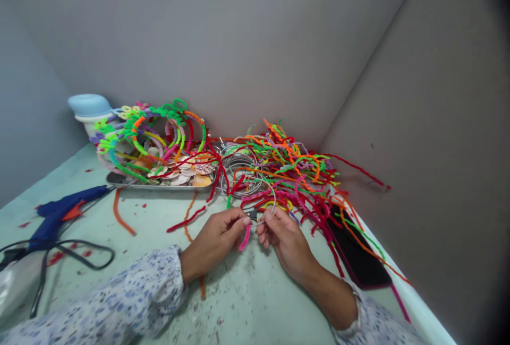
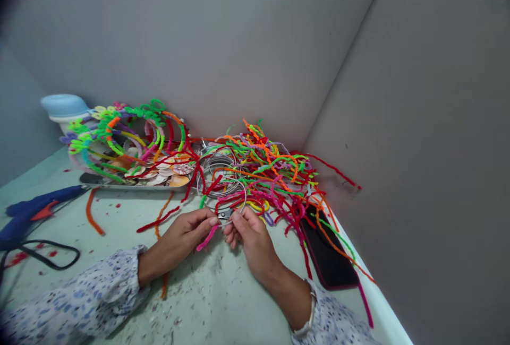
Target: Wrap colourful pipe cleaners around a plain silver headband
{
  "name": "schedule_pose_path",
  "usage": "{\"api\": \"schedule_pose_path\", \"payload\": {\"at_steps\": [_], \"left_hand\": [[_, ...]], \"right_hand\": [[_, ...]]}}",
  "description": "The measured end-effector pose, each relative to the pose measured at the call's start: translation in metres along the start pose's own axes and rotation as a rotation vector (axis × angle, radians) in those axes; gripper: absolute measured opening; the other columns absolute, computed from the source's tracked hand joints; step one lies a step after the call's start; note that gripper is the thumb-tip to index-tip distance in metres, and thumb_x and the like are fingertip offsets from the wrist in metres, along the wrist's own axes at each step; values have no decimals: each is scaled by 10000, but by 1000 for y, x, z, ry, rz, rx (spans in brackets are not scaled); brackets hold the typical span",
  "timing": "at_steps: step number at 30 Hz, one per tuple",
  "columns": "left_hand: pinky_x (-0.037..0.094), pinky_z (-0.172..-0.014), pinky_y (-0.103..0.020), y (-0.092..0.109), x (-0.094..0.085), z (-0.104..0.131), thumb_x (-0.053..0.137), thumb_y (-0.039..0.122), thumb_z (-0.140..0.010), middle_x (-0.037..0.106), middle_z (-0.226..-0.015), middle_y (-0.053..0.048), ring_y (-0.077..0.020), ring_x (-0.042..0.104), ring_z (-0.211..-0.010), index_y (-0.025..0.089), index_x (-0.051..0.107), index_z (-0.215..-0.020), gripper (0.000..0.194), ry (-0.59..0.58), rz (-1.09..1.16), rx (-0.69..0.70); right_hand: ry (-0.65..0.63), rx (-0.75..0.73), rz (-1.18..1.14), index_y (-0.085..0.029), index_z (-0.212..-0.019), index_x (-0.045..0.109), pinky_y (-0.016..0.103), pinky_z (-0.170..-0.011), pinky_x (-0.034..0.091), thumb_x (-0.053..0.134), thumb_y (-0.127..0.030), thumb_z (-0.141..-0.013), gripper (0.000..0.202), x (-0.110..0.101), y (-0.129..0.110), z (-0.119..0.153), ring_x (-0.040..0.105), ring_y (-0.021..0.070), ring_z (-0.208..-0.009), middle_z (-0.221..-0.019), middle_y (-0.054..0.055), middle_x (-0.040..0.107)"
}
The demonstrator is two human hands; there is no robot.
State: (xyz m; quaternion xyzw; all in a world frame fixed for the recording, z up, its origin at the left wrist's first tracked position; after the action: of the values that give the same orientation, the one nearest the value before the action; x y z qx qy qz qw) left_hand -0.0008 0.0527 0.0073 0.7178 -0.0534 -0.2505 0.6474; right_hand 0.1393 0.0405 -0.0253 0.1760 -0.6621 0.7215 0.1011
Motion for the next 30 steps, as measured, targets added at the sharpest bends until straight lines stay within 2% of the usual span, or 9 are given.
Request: {"api": "schedule_pose_path", "payload": {"at_steps": [12, 30], "left_hand": [[318, -491, -206, -8, 6, -4, 450, 403, -880, 457, -558, 51, -94, 406, -504, 154, 564, -756, 301, -119, 33, -34], [306, -462, -201, -4, 7, -1, 453, 342, -880, 443, -546, 57, -84, 376, -468, 150, 556, -739, 259, -84, -48, -67]], "right_hand": [[-20, -26, 66, -186, -776, 537, 188, -470, 402, 554, -414, -869, 247, -1, 0, 0, 524, 86, -508, -644, -11, 621], [-57, -8, 25, -175, -766, 533, 159, -447, 403, 560, -385, -875, 238, -3, 4, -1, 532, 67, -489, -628, -16, 622]]}}
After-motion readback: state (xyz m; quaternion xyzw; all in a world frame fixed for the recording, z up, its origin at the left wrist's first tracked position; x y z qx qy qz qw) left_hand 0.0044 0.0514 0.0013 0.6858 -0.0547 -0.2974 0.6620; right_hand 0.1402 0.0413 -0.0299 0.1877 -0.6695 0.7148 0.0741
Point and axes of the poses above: each hand's wrist, its own z-axis away from the middle knuckle, its own x-axis out of the palm, y = z × x, the point moved 5 cm from there along -z, towards the middle knuckle
